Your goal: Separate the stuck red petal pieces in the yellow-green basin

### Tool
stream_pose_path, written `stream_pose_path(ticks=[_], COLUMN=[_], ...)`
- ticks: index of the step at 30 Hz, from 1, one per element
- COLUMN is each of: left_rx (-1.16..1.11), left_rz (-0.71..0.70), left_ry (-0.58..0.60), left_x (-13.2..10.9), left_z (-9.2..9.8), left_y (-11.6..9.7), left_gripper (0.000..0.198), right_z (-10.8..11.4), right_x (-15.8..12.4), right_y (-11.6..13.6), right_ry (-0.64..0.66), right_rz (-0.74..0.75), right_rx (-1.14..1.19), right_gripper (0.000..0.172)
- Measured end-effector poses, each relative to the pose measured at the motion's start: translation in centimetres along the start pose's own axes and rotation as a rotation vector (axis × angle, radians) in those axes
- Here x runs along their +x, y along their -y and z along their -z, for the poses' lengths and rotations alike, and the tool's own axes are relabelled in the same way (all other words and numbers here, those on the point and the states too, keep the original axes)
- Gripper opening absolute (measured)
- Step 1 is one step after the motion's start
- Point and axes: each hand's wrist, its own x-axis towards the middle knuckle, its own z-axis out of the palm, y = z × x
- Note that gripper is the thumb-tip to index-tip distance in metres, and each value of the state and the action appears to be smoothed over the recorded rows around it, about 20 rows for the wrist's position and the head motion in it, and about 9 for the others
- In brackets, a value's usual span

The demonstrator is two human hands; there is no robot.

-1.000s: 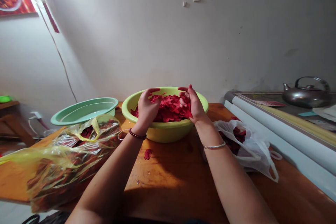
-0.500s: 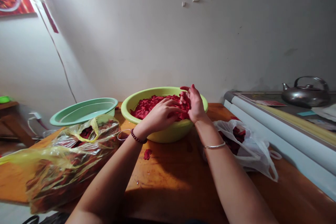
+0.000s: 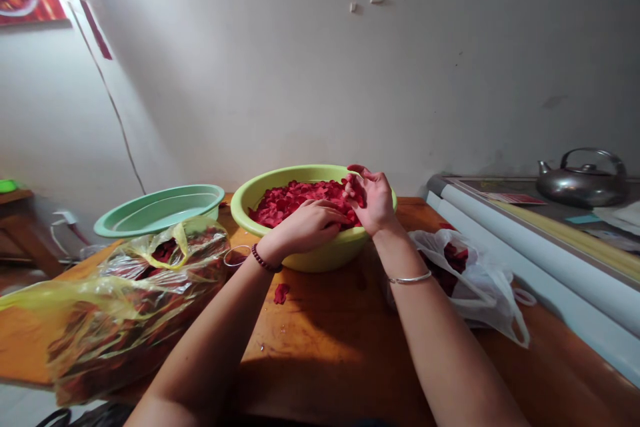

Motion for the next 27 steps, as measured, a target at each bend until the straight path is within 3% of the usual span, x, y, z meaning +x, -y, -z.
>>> stream_pose_path(ticks=[2, 7, 9, 16, 19, 21, 24, 27], left_rx=[0.016, -0.034, -0.099, -0.280, -0.302, -0.330, -0.382, -0.434], left_rz=[0.049, 0.266, 0.352, 0.403, 0.424, 0.431, 0.462, 0.502], left_ry=[-0.055, -0.430, -0.505, -0.427, -0.437, -0.460, -0.529, -0.588], left_x=[0.1, 0.3, 0.3, 0.2, 0.3, 0.3, 0.4, 0.4], left_z=[0.0, 0.3, 0.5, 0.5, 0.4, 0.4, 0.3, 0.2], left_y=[0.0, -0.2, -0.3, 0.1, 0.4, 0.6, 0.9, 1.4], left_gripper=[0.032, 0.030, 0.027, 0.028, 0.022, 0.016, 0.013, 0.014], right_z=[0.1, 0.0, 0.0, -0.2, -0.5, -0.6, -0.5, -0.2], right_x=[0.2, 0.0, -0.3, -1.0, -1.0, -0.9, -0.4, 0.1], right_y=[-0.1, -0.8, -1.0, -1.4, -1.3, -1.2, -1.2, -1.3], right_ry=[-0.006, 0.052, 0.105, 0.334, 0.371, 0.331, 0.164, 0.075], right_rz=[0.002, 0.030, 0.037, 0.128, 0.137, 0.112, 0.098, 0.053], right_rx=[-0.004, -0.174, -0.259, -0.491, -0.549, -0.525, -0.446, -0.363], right_gripper=[0.023, 0.046, 0.053, 0.047, 0.046, 0.040, 0.027, 0.026])
